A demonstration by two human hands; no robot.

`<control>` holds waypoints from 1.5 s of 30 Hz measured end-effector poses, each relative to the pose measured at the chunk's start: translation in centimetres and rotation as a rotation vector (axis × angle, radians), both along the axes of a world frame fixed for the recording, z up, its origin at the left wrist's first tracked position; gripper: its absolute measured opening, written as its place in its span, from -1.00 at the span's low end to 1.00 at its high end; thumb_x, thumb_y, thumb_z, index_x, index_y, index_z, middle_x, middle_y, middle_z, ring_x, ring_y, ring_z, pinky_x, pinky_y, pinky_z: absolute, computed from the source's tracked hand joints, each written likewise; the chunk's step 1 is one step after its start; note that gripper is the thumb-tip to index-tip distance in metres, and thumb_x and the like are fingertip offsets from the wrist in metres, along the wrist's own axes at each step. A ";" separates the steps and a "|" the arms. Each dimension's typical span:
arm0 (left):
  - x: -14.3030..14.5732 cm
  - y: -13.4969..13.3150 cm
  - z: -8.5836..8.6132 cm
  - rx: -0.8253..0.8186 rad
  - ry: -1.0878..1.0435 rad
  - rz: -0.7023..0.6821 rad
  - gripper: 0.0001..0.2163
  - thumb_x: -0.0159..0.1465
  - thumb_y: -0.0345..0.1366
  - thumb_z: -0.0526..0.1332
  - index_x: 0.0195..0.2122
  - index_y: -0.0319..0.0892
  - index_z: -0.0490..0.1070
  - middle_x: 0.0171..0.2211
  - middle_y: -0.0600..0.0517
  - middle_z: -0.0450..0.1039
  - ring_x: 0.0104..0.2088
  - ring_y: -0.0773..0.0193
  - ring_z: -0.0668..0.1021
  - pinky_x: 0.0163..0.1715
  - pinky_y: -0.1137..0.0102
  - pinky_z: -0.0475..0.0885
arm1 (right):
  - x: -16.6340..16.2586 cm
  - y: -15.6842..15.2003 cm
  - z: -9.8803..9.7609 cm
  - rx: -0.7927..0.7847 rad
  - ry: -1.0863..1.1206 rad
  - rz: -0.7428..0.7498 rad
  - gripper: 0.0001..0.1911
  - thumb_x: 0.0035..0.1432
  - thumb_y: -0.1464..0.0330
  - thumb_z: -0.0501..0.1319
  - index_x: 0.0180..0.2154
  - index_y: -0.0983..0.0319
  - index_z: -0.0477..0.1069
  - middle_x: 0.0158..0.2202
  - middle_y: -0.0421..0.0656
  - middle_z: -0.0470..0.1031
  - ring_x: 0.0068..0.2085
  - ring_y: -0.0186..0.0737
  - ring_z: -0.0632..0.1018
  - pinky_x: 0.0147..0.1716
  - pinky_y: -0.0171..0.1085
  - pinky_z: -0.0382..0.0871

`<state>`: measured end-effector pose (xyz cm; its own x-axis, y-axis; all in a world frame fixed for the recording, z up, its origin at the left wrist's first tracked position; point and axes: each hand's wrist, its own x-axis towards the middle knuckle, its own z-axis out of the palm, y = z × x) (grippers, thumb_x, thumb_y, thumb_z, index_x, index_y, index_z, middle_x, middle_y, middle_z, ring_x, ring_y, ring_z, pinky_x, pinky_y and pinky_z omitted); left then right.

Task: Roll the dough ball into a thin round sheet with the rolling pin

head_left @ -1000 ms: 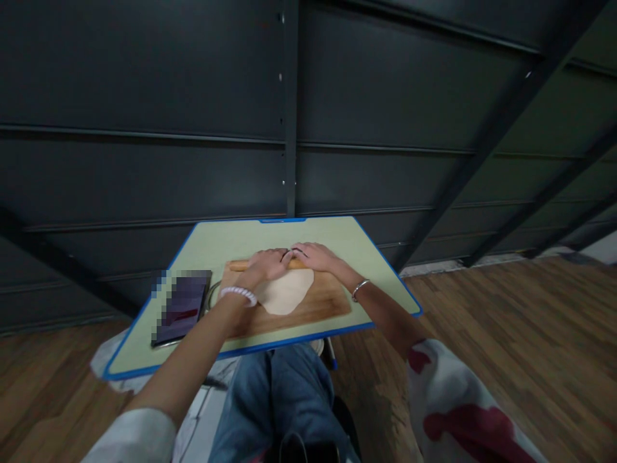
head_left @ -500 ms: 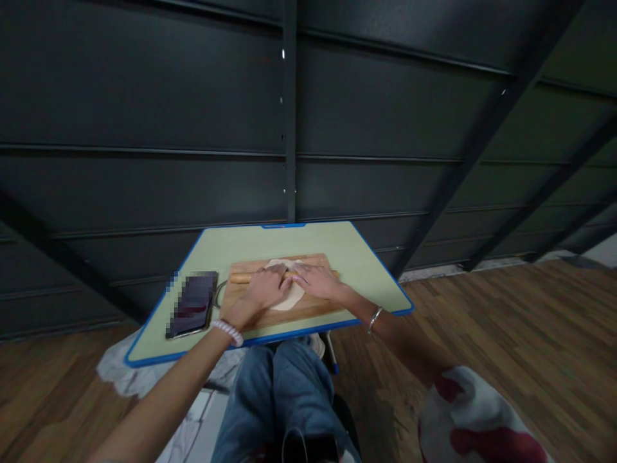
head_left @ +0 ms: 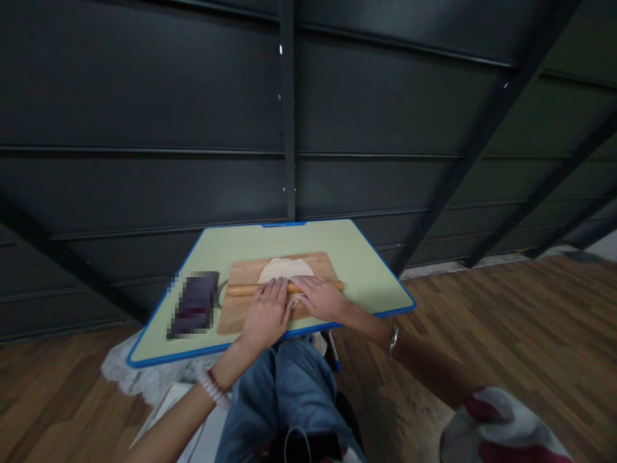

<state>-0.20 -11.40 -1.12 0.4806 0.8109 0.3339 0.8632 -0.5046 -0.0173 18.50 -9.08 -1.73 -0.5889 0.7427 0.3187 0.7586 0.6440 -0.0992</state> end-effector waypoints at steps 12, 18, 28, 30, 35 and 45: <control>-2.3 8.1 1.0 -0.091 0.032 -0.025 -0.58 0.38 -0.14 -0.21 0.09 -0.16 0.26 0.12 -0.11 0.31 0.10 0.09 0.35 0.05 0.15 0.24 | -2.1 6.3 1.8 -0.034 -0.090 -0.292 -0.59 0.35 0.31 -0.18 -0.01 0.29 0.34 -0.04 0.02 0.50 -0.01 -0.09 0.49 -0.08 -0.18 0.34; -2.0 12.4 0.9 -0.140 0.089 -0.036 -0.54 0.39 -0.14 -0.27 -0.01 -0.17 0.35 0.01 -0.10 0.42 0.03 0.14 0.42 -0.01 0.20 0.30 | -3.1 9.5 2.7 -0.130 -0.153 -0.439 -0.50 0.36 0.18 -0.28 -0.07 0.23 0.34 -0.19 0.00 0.55 -0.19 -0.04 0.57 -0.25 -0.14 0.39; -1.5 16.7 1.1 -0.260 0.172 -0.031 -0.53 0.37 -0.16 -0.25 -0.02 -0.19 0.40 0.06 -0.14 0.41 0.05 0.12 0.43 0.00 0.21 0.29 | -3.0 14.6 2.9 -0.146 -0.244 -0.276 -0.48 0.38 0.22 -0.26 -0.04 0.27 0.40 -0.09 0.04 0.52 -0.10 -0.09 0.53 -0.14 -0.17 0.33; -1.4 17.1 1.4 -0.318 0.163 -0.025 -0.52 0.37 -0.15 -0.26 -0.02 -0.21 0.40 0.04 -0.15 0.42 0.02 0.12 0.46 -0.02 0.25 0.31 | -3.0 15.5 2.8 -0.171 -0.208 -0.270 -0.47 0.38 0.22 -0.25 -0.06 0.27 0.42 -0.07 0.03 0.51 -0.07 -0.11 0.51 -0.10 -0.20 0.30; -1.3 17.9 2.0 -0.352 0.115 0.042 -0.47 0.36 -0.07 -0.25 -0.10 -0.22 0.45 -0.05 -0.14 0.49 -0.02 0.16 0.49 -0.03 0.33 0.31 | -2.8 16.9 2.6 -0.235 -0.120 -0.300 -0.52 0.37 0.22 -0.21 -0.07 0.25 0.42 -0.02 -0.01 0.49 -0.03 -0.16 0.49 -0.07 -0.25 0.28; -1.4 16.2 1.4 -0.326 0.070 0.105 -0.48 0.35 -0.06 -0.25 0.01 -0.18 0.40 0.06 -0.13 0.41 0.06 0.09 0.44 0.02 0.21 0.31 | -2.8 15.4 2.4 -0.235 -0.093 -0.362 -0.56 0.35 0.24 -0.18 -0.05 0.29 0.37 -0.03 0.02 0.49 -0.04 -0.12 0.50 -0.11 -0.21 0.32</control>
